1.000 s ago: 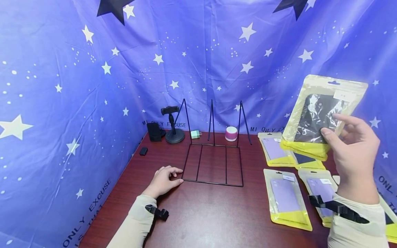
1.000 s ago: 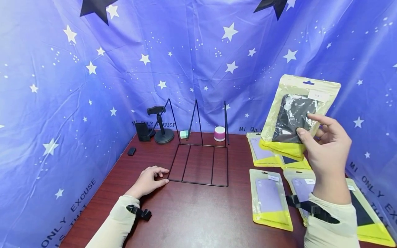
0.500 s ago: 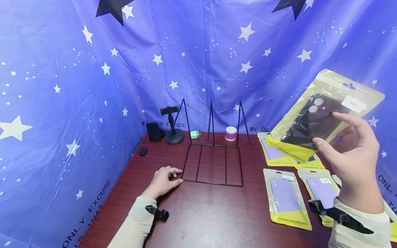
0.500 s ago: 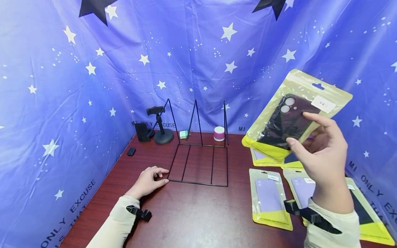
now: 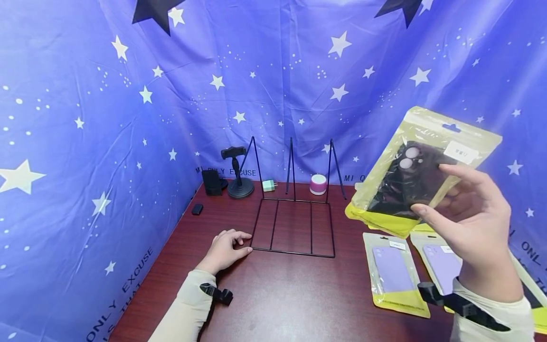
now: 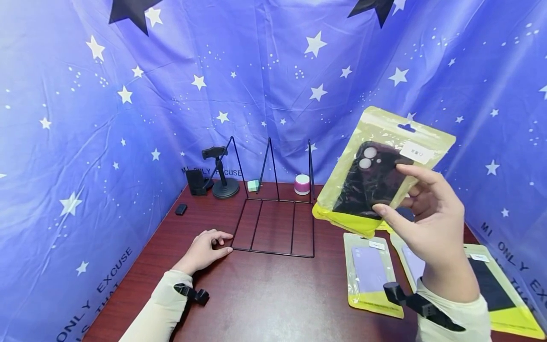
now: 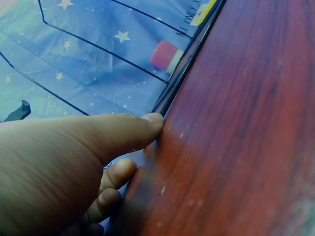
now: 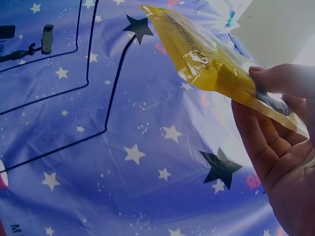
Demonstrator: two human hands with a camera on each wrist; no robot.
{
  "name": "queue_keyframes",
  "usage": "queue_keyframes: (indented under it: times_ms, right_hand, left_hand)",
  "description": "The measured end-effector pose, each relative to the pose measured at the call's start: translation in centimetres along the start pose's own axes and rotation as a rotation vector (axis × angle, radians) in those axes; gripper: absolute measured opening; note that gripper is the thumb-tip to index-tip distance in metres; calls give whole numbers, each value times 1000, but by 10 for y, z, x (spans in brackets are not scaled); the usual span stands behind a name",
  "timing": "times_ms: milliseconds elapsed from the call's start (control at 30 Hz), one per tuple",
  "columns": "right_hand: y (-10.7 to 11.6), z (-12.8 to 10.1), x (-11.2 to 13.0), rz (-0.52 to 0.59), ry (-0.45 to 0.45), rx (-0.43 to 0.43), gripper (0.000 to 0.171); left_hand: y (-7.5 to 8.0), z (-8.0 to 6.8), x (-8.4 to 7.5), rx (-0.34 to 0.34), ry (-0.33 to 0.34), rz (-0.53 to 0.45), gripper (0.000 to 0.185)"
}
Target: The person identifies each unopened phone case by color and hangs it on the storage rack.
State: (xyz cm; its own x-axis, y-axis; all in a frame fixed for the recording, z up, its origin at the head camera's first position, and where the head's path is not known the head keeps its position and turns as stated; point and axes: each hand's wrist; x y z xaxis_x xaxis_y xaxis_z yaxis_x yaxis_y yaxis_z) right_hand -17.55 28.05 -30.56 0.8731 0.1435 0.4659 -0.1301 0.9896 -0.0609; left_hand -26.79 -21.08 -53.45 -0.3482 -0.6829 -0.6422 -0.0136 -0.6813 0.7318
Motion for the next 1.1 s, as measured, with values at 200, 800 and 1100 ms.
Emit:
queue_keyframes:
  times_ms: [200, 800, 1100]
  right_hand:
    - [-9, -4, -5, -22, 6, 23, 70]
    - [-37, -10, -17, -164, -13, 36, 56]
    - [-45, -16, -28, -50, -50, 124, 64]
  left_hand:
    - [0, 0, -1, -11, -11, -2, 34]
    - [-1, 0, 0, 0, 5, -8, 32]
    - [-2, 0, 2, -3, 3, -3, 31]
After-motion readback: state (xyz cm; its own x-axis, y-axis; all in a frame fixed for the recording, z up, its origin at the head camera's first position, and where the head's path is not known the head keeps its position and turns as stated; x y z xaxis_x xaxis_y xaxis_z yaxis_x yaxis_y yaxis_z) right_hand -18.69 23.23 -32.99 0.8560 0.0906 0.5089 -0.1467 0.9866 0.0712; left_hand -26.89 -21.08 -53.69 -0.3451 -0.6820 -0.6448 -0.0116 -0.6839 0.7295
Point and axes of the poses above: each hand's wrist, its own z-axis towards the middle knuckle, its own y-axis out of the back of the hand, x = y × z, and after that the axes turned 6 degrees about -z, right-handed
